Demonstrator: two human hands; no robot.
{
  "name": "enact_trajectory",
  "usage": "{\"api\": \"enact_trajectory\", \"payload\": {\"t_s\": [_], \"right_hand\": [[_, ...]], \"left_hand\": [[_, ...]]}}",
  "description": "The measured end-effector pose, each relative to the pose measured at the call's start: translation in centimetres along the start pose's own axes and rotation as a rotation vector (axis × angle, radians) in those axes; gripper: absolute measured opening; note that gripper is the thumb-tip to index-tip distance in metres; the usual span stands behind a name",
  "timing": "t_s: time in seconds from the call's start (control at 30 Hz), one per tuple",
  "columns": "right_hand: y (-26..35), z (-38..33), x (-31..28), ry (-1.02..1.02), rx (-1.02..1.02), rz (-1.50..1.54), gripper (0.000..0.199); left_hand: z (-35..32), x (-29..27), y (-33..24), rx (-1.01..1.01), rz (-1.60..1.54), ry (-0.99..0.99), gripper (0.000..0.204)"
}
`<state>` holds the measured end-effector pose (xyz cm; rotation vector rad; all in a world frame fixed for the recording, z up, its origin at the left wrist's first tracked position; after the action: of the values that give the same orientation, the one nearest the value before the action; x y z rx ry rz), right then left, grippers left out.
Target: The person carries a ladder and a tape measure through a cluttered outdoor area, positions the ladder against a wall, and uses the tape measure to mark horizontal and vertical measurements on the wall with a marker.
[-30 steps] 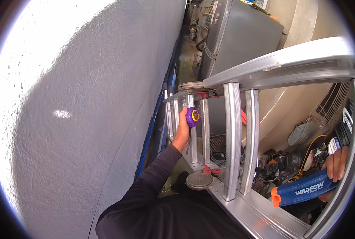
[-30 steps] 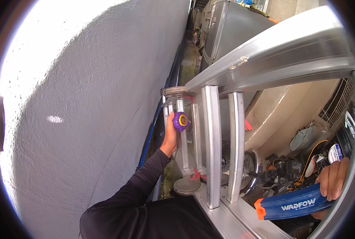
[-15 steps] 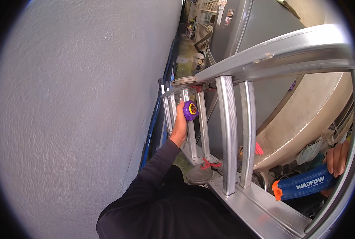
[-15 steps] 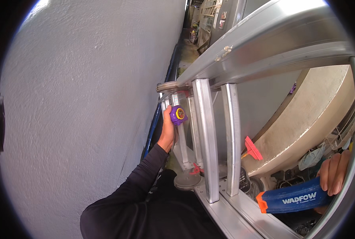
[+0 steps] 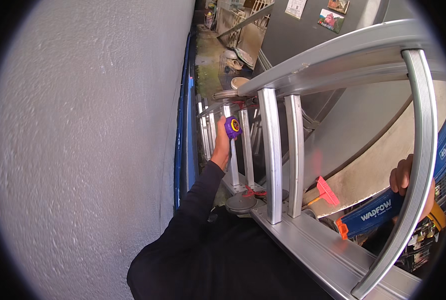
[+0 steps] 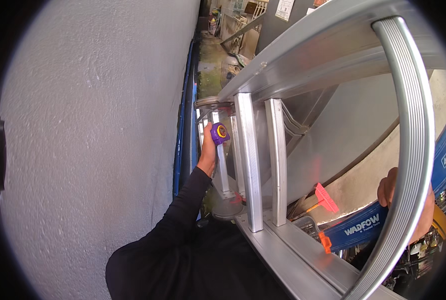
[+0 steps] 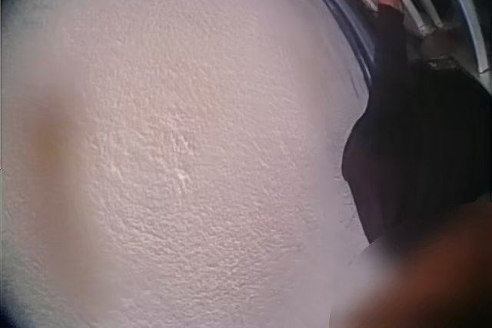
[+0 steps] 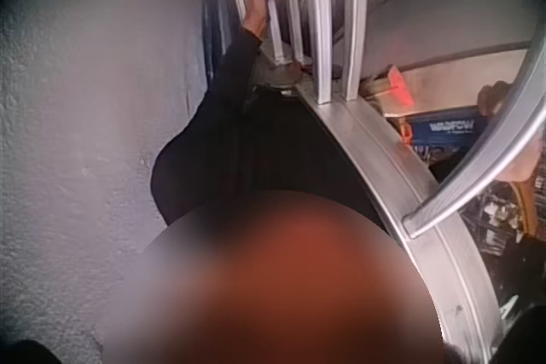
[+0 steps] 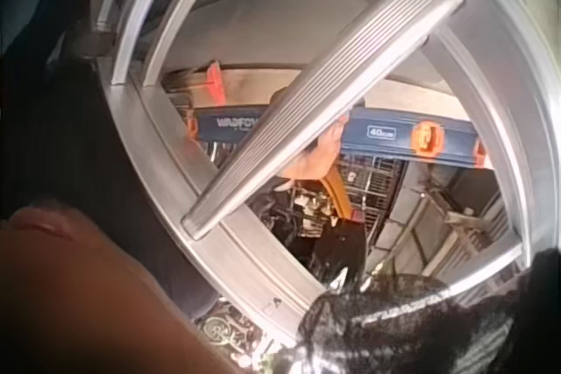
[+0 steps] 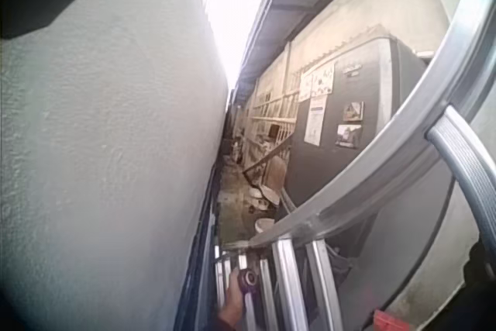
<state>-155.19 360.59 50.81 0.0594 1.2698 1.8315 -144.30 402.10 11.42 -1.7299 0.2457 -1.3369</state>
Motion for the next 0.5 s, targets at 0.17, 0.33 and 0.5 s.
{"api": "enact_trajectory", "payload": {"t_s": [0.17,0.33,0.5], "right_hand": [[-8.2,-2.1,-4.3,-0.891,0.18,0.017,0.047],[-11.0,1.1,-2.1,-0.618,0.198,-0.067,0.076],[-14.6,1.3,-1.8,-0.661,0.251,-0.039,0.066]], "left_hand": [[6.0,2.6,7.5,-0.024,0.002,-0.019,0.052],[9.9,1.4,10.2,-0.02,-0.003,-0.017,0.055],[11.6,-0.2,14.3,-0.002,-0.013,-0.027,0.056]]}}
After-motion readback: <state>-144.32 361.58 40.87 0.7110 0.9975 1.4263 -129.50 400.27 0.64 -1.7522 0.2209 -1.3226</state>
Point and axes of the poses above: each hand's wrist, its own z-axis towards the middle knuckle, its own x-axis out of the palm, y = z × x, the point moved 9 cm from there along z, towards the middle knuckle, and after that the axes turned 6 degrees about -z, right-handed, at the moved point
